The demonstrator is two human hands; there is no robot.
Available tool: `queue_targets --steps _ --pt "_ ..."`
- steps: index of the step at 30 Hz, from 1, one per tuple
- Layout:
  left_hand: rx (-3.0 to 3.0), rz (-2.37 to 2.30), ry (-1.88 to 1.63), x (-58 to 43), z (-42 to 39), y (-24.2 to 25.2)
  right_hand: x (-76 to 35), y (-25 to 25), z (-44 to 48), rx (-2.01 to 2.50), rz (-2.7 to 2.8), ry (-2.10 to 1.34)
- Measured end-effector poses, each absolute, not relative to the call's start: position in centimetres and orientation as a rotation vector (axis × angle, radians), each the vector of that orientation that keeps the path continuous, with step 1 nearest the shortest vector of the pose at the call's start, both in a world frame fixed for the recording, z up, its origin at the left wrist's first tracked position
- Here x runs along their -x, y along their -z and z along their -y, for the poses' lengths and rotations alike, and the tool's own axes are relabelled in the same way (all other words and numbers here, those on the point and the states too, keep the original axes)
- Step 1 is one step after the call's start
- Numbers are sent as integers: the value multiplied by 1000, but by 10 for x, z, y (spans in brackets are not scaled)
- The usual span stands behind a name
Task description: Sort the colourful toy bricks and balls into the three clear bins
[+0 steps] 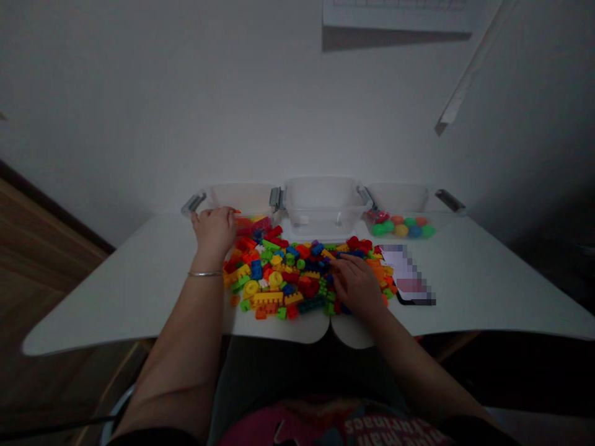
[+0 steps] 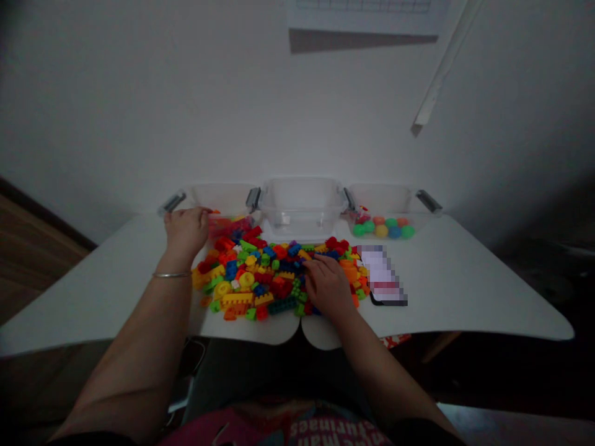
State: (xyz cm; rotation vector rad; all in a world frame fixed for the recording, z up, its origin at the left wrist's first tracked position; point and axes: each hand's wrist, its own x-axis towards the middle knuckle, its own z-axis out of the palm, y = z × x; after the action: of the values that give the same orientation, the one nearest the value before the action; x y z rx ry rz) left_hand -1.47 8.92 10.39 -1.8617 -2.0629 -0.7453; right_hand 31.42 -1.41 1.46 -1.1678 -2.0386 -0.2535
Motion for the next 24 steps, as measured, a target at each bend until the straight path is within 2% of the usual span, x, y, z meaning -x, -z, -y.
queue_targets --steps 8,15,24 --pt "1979 2042 724 1 -76 -116 -315 -15 14 1173 2045 259" --pt "2160 1718 854 -64 -22 -110 -314 -18 15 1160 2046 263" --pt "2431 1467 529 -119 2 -77 -316 -18 17 1192 2061 239"
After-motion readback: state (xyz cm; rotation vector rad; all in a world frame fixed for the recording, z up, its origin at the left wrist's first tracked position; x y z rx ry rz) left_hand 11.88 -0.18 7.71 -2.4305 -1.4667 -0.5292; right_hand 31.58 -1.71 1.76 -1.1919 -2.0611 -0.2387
